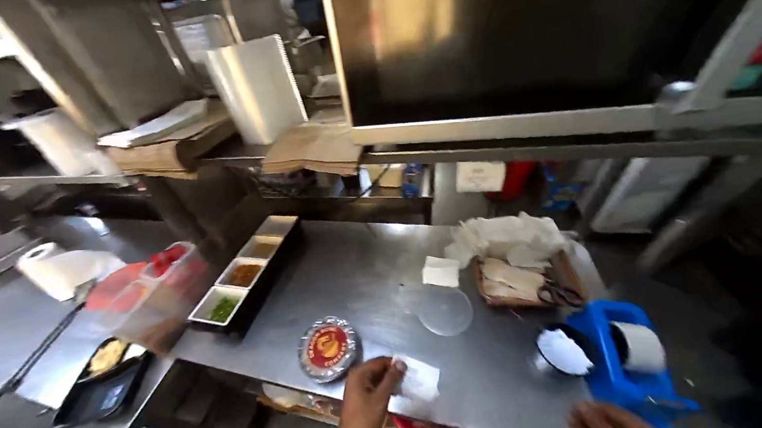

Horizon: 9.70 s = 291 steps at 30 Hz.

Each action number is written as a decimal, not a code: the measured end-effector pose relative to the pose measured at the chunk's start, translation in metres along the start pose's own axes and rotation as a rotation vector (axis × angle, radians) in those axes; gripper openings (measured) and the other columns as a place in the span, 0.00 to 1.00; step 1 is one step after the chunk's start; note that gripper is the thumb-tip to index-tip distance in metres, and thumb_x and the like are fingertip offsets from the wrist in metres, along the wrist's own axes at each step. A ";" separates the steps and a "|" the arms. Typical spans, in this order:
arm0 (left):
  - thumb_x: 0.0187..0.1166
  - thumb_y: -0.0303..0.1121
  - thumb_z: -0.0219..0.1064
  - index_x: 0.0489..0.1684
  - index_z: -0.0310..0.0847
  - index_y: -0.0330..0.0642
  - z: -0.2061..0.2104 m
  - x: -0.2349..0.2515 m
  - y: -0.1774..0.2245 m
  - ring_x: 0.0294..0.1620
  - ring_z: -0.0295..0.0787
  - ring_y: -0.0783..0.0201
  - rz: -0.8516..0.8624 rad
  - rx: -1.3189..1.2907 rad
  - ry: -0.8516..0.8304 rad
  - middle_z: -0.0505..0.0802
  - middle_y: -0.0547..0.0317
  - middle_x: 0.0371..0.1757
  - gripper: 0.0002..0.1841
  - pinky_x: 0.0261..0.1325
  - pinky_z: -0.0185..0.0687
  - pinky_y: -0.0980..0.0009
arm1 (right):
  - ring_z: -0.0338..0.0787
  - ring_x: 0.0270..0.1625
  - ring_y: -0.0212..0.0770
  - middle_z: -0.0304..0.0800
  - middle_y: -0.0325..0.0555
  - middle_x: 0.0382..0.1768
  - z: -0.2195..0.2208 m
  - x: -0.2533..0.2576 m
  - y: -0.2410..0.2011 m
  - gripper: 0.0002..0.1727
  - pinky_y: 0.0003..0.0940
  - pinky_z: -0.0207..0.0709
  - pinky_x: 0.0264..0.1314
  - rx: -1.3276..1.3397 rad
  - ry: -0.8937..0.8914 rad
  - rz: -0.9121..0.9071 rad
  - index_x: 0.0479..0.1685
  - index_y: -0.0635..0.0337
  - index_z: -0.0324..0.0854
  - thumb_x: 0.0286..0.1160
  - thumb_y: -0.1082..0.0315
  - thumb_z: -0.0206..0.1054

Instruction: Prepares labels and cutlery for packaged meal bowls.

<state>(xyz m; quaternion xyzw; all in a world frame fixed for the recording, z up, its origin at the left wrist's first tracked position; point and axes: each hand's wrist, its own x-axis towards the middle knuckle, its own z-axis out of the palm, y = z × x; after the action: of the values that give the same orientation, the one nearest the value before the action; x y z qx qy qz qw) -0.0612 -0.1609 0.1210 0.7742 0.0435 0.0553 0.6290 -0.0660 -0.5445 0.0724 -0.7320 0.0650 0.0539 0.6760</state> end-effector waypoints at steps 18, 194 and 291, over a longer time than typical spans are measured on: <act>0.91 0.42 0.53 0.52 0.88 0.37 0.033 0.041 0.063 0.41 0.93 0.62 0.084 -0.314 -0.295 0.94 0.53 0.43 0.20 0.50 0.91 0.63 | 0.80 0.20 0.30 0.84 0.33 0.18 0.114 0.099 -0.204 0.11 0.29 0.75 0.24 -0.671 -0.625 -0.538 0.27 0.52 0.90 0.73 0.58 0.77; 0.91 0.44 0.58 0.40 0.85 0.31 -0.066 0.142 -0.072 0.36 0.93 0.57 -0.305 -0.429 -0.162 0.94 0.47 0.35 0.21 0.45 0.92 0.57 | 0.91 0.38 0.34 0.96 0.40 0.41 0.277 0.192 -0.090 0.12 0.37 0.87 0.45 -0.458 -0.283 -0.374 0.57 0.54 0.92 0.82 0.64 0.69; 0.86 0.49 0.60 0.68 0.86 0.52 -0.024 0.049 -0.117 0.66 0.88 0.58 -0.058 0.589 -0.742 0.92 0.57 0.64 0.20 0.74 0.79 0.55 | 0.90 0.54 0.68 0.91 0.62 0.47 0.058 0.305 -0.011 0.12 0.70 0.80 0.52 -1.348 0.054 -0.338 0.48 0.62 0.87 0.80 0.62 0.66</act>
<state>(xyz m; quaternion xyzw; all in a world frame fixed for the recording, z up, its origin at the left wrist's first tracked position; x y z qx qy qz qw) -0.0157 -0.1072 0.0132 0.8855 -0.1489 -0.2572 0.3571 0.2373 -0.4931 0.0279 -0.9933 -0.0805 -0.0417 0.0712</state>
